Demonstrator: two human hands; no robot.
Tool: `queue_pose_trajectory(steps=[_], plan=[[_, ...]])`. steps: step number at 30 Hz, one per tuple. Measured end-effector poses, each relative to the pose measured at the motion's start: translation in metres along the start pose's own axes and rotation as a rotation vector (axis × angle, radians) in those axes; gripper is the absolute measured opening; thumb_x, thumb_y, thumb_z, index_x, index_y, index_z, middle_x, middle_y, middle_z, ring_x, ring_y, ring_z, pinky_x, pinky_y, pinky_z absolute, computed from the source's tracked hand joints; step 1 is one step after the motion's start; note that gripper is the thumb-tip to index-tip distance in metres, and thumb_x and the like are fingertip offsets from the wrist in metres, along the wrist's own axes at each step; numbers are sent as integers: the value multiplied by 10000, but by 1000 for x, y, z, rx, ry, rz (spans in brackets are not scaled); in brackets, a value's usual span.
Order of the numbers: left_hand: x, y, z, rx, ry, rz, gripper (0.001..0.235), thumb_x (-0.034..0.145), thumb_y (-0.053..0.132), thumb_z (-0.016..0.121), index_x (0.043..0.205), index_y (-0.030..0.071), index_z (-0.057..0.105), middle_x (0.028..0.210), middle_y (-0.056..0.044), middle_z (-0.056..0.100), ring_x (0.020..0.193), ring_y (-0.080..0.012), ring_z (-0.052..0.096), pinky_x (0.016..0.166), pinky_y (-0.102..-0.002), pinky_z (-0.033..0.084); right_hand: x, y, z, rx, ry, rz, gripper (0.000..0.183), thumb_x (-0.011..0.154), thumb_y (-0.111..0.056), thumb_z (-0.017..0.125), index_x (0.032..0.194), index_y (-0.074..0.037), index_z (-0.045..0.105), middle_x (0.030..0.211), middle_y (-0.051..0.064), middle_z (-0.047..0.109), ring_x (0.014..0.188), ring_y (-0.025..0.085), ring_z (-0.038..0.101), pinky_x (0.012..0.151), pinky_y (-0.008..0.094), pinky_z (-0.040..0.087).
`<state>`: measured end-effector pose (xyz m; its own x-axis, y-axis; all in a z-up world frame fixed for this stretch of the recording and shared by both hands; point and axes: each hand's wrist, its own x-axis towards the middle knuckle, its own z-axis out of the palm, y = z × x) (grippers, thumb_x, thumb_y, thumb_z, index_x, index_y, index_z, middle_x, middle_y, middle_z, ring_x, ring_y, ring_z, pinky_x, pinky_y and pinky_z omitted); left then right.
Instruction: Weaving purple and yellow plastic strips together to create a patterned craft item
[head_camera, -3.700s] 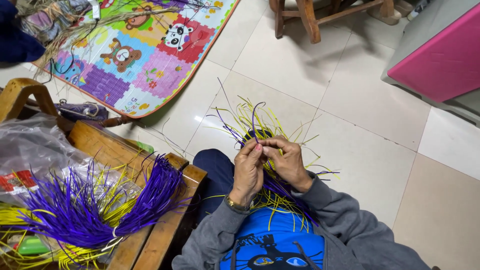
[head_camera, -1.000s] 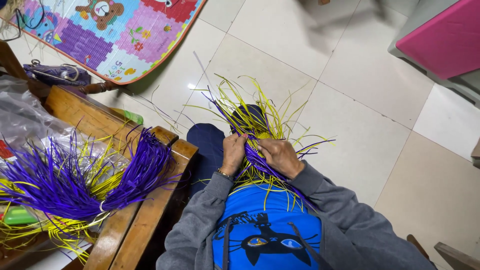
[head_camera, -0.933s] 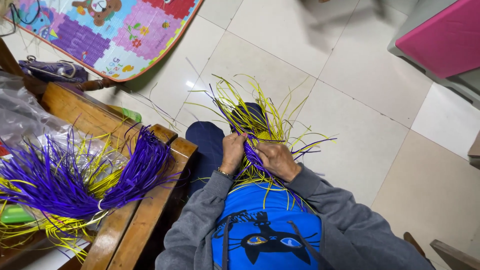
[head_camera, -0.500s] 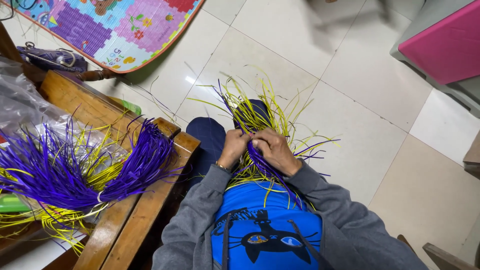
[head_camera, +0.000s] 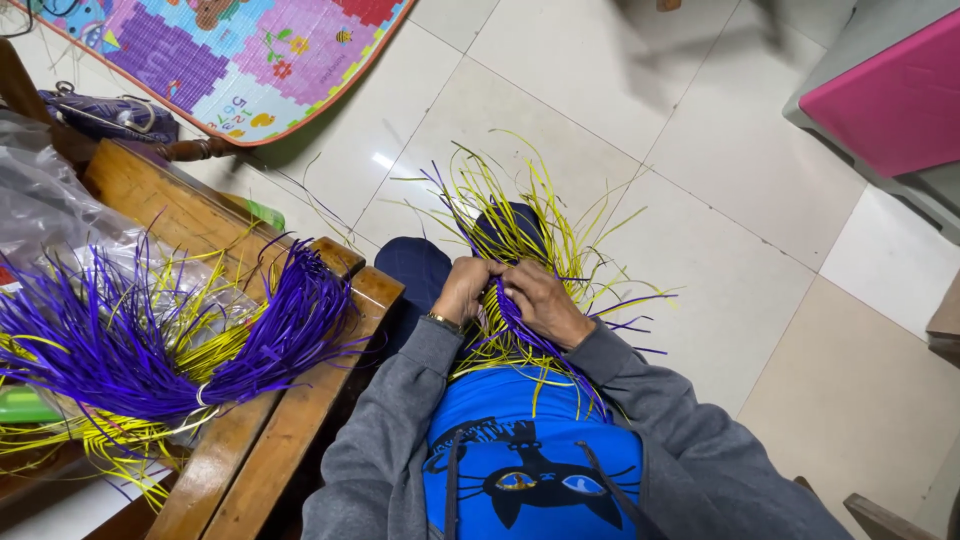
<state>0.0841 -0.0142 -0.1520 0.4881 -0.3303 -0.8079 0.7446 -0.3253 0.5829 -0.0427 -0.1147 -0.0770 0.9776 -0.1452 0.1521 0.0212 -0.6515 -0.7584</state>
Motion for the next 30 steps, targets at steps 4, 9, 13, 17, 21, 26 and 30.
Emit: queue_pose_trajectory(steps=[4, 9, 13, 17, 21, 26, 30], plan=[[22, -21, 0, -2, -23, -3, 418, 628, 14, 762, 942, -203, 590, 748, -307, 643, 668, -411, 664, 565, -547, 537, 8, -30, -18, 55, -22, 13, 289, 889, 9, 549, 1144, -98, 632, 783, 144, 557, 785, 363, 593, 708, 475, 505], [-37, 20, 2, 3, -12, -15, 288, 683, 37, 716, 872, -159, 620, 621, -260, 646, 564, -365, 664, 574, -475, 553, 24, -43, -22, -238, -188, -20, 310, 903, 28, 475, 1093, -129, 663, 780, 124, 579, 718, 272, 603, 626, 377, 537], [13, -18, 1, 2, 20, 46, 212, 648, -7, 693, 780, -160, 629, 637, -283, 627, 577, -372, 646, 530, -478, 524, 10, -15, -10, -106, -79, -18, 243, 859, -28, 579, 1073, -132, 628, 789, 118, 563, 772, 341, 626, 639, 464, 534], [0, -23, 5, -100, 56, 129, 243, 726, 44, 701, 850, -155, 637, 713, -250, 632, 636, -344, 642, 546, -481, 526, -27, 22, -16, 430, 244, 394, 141, 962, -82, 526, 995, -92, 663, 745, 81, 612, 683, 167, 585, 583, 275, 529], [-28, -23, 8, 89, 26, 334, 191, 810, 144, 667, 808, -39, 719, 676, -151, 648, 627, -205, 631, 588, -353, 526, -82, 115, -63, -5, 331, 619, 154, 960, -78, 558, 860, -40, 669, 590, 192, 607, 551, 268, 597, 560, 396, 485], [-77, 6, 26, 268, 25, 457, 180, 839, 125, 631, 804, -26, 722, 627, -136, 639, 648, -157, 563, 576, -345, 487, -87, 132, -137, -769, 329, 794, 348, 797, -74, 712, 1090, 5, 542, 930, 299, 588, 957, 517, 532, 781, 617, 394], [-75, 8, 30, 260, -84, 487, 92, 871, 12, 612, 847, -44, 681, 498, 30, 447, 358, -71, 307, 323, -222, 260, -16, -37, -168, -739, 902, 62, 438, 748, 191, 677, 1144, 96, 515, 990, 199, 523, 878, 311, 465, 694, 401, 449]])
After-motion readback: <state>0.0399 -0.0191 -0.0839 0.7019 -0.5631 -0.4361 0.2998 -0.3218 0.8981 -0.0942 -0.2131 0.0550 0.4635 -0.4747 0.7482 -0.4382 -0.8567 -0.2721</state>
